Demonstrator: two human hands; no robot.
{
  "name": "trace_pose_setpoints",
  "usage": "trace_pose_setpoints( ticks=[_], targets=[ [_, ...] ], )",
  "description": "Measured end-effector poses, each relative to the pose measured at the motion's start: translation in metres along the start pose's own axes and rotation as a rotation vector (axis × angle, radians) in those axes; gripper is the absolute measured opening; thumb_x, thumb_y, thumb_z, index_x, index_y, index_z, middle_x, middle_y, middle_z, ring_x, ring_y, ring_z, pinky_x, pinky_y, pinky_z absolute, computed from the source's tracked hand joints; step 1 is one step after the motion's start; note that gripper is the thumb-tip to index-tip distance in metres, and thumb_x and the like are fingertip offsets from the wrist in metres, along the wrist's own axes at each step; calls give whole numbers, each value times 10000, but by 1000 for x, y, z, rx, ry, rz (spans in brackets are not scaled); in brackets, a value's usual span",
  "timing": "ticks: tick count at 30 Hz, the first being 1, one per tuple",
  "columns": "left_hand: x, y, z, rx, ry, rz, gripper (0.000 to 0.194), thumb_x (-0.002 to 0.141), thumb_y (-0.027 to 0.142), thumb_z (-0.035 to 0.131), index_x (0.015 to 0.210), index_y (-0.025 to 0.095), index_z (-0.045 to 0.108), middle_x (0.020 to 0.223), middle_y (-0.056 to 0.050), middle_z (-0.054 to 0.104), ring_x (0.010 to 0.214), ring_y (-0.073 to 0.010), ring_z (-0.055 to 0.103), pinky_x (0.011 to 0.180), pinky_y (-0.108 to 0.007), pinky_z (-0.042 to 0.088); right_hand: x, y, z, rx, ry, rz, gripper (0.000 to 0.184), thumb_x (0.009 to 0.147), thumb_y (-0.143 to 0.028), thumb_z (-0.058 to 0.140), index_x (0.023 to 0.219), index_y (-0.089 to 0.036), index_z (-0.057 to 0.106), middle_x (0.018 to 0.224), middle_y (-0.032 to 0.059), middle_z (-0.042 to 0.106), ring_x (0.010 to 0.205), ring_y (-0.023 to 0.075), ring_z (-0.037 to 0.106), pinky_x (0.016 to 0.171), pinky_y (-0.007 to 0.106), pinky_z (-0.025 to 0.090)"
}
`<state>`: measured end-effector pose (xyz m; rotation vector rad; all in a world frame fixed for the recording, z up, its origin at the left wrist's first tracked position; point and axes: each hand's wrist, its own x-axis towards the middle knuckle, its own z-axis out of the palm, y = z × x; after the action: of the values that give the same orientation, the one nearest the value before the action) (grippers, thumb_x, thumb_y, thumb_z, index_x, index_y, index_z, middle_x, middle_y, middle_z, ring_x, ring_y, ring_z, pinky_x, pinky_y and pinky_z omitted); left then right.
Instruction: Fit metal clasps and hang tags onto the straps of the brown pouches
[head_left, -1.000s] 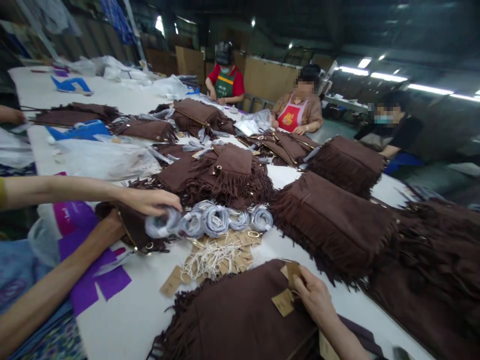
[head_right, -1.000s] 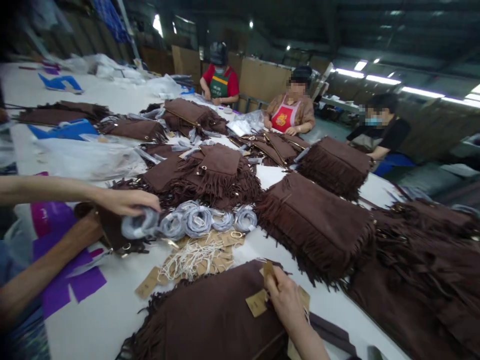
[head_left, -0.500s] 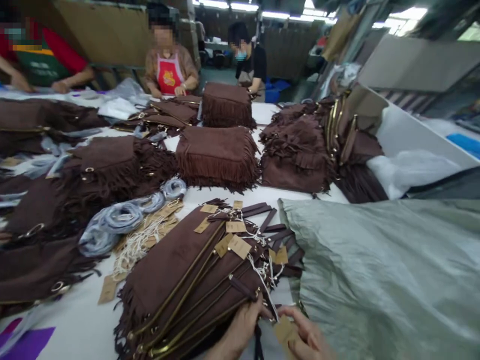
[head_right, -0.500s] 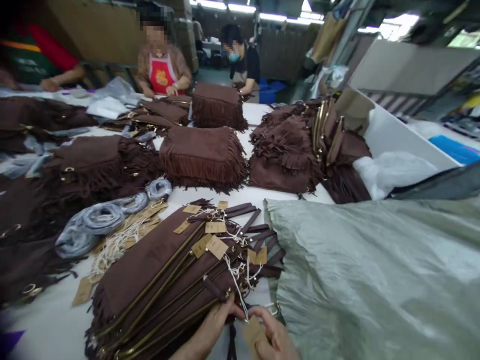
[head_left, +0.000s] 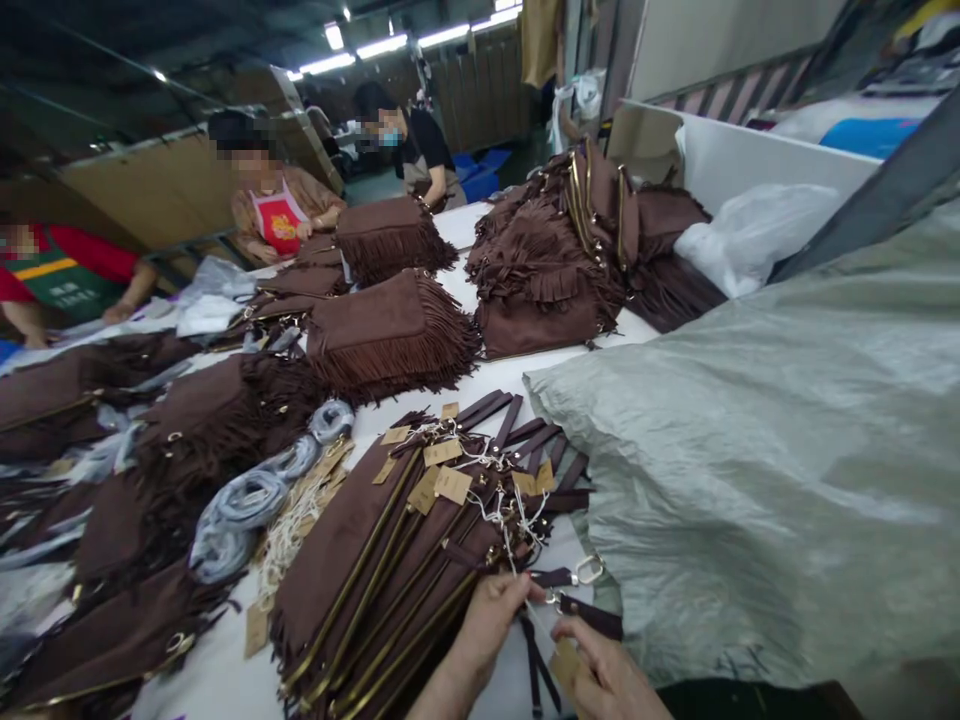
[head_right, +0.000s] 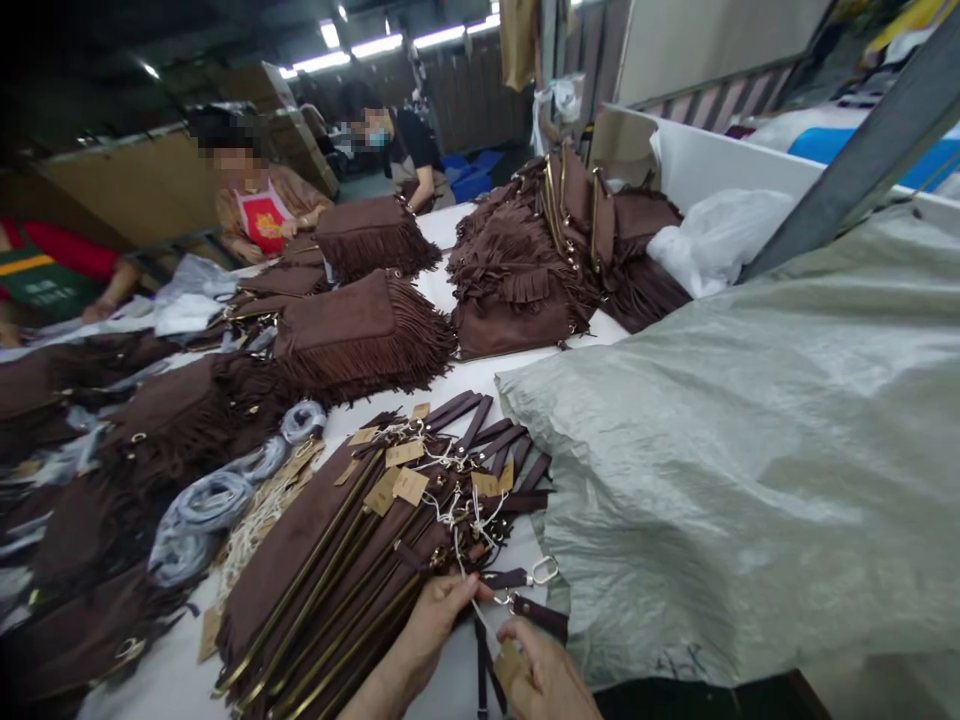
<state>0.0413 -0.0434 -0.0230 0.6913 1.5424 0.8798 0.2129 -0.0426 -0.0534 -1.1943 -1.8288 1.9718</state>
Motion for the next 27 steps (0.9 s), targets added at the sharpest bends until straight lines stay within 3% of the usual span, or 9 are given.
trace_pose_setpoints(
  ticks=[4, 8, 12, 17, 20, 23, 27],
  targets=[
    [-1, 1, 0, -8, 22, -23, 507, 619, 608, 590, 734, 130, 712, 756, -70, 679, 773, -219, 553, 799, -335, 376, -4, -8, -5, -300, 75, -27, 229, 684, -159, 405, 870, -206, 529, 720, 2, 543, 705, 168, 528, 660, 288, 385],
    [-1, 3, 0, 7, -38, 40, 486, 664, 579, 569, 800, 136, 715, 805, -71, 691, 831, -234, 576, 842, -342, 395, 10, -31, -1, -214, 333, -217, 230, 832, -297, 369, 945, -212, 550, 993, 80, 573, 968, 199, 516, 863, 329, 391],
    [0, 3, 1, 48, -75, 89, 500, 703, 581, 520, 765, 120, 702, 697, -47, 659, 767, -214, 569, 805, -328, 415, 36, -47, 11, -76, 452, -241, 213, 815, -341, 423, 866, -197, 572, 910, 76, 579, 907, 202, 529, 818, 321, 414],
    [2, 0, 1, 133, -66, 111, 532, 731, 587, 427, 738, 111, 665, 675, -32, 617, 692, -180, 533, 723, -307, 424, 55, -50, 19, 49, 466, -225, 209, 762, -367, 484, 742, -199, 608, 895, 72, 602, 924, 222, 521, 853, 349, 383],
    [0, 4, -1, 231, -47, 95, 379, 704, 460, 473, 648, 125, 640, 617, -20, 588, 651, -166, 511, 687, -290, 409, 56, -46, 14, 235, 461, -141, 292, 751, -472, 457, 705, -202, 559, 765, 49, 594, 789, 211, 550, 755, 341, 420],
    [-7, 13, -3, 314, -17, 129, 191, 627, 272, 497, 687, 148, 629, 684, -22, 618, 709, -175, 537, 717, -278, 407, 49, -39, 1, 381, 460, -29, 370, 737, -562, 419, 731, -203, 508, 694, 37, 599, 683, 196, 565, 666, 328, 442],
    [-11, 26, -13, 510, 101, 234, 241, 658, 216, 416, 793, 165, 610, 796, -49, 635, 802, -193, 573, 765, -301, 435, 36, -27, -12, 478, 427, 65, 409, 675, -620, 457, 705, -212, 461, 562, -8, 563, 541, 154, 520, 566, 289, 420]
  ],
)
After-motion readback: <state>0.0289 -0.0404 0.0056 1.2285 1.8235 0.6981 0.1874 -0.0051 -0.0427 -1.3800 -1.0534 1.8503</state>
